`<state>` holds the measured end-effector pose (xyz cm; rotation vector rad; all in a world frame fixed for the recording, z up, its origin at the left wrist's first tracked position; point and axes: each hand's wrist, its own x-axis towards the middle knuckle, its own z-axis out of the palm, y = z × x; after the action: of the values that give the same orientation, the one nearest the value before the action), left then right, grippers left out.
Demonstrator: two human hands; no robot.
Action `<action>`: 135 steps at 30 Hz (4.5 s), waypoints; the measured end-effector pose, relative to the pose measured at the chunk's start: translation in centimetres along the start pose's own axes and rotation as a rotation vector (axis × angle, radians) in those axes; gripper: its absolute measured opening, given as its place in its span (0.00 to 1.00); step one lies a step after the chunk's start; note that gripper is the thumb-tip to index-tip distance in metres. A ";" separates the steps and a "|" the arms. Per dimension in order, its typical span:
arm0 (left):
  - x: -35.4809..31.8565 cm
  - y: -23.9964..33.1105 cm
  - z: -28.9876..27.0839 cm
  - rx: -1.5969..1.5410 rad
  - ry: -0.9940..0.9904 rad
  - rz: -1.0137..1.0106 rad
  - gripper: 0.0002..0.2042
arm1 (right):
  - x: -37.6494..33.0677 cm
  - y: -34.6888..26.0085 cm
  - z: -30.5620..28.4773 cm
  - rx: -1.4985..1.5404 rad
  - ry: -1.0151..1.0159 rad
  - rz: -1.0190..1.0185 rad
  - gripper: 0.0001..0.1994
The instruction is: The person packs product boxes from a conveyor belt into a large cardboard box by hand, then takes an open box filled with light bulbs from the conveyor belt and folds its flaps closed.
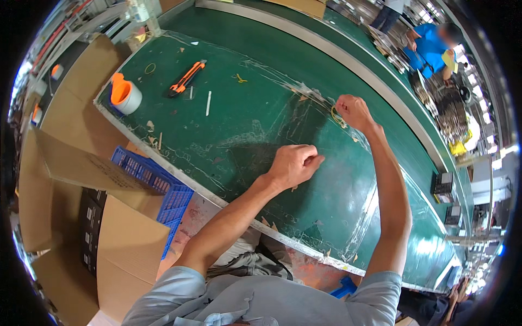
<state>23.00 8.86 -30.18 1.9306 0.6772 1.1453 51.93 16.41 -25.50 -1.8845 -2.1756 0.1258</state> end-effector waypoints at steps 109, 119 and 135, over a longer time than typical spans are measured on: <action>0.7 1.2 2.1 0.222 -0.139 0.024 0.08 | -32.3 31.4 -12.1 -0.305 0.924 0.803 0.50; -1.1 1.5 -0.7 -0.254 0.170 -0.184 0.42 | -17.0 -4.8 -10.7 0.062 0.526 -0.073 0.50; -5.4 15.8 -17.3 -0.155 0.396 0.169 0.73 | -15.5 -38.8 -16.2 -0.523 0.467 -0.751 0.50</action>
<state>6.02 2.03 -14.62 1.6686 0.6156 1.6620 20.71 -6.53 -2.97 -0.9809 -2.5136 -0.9892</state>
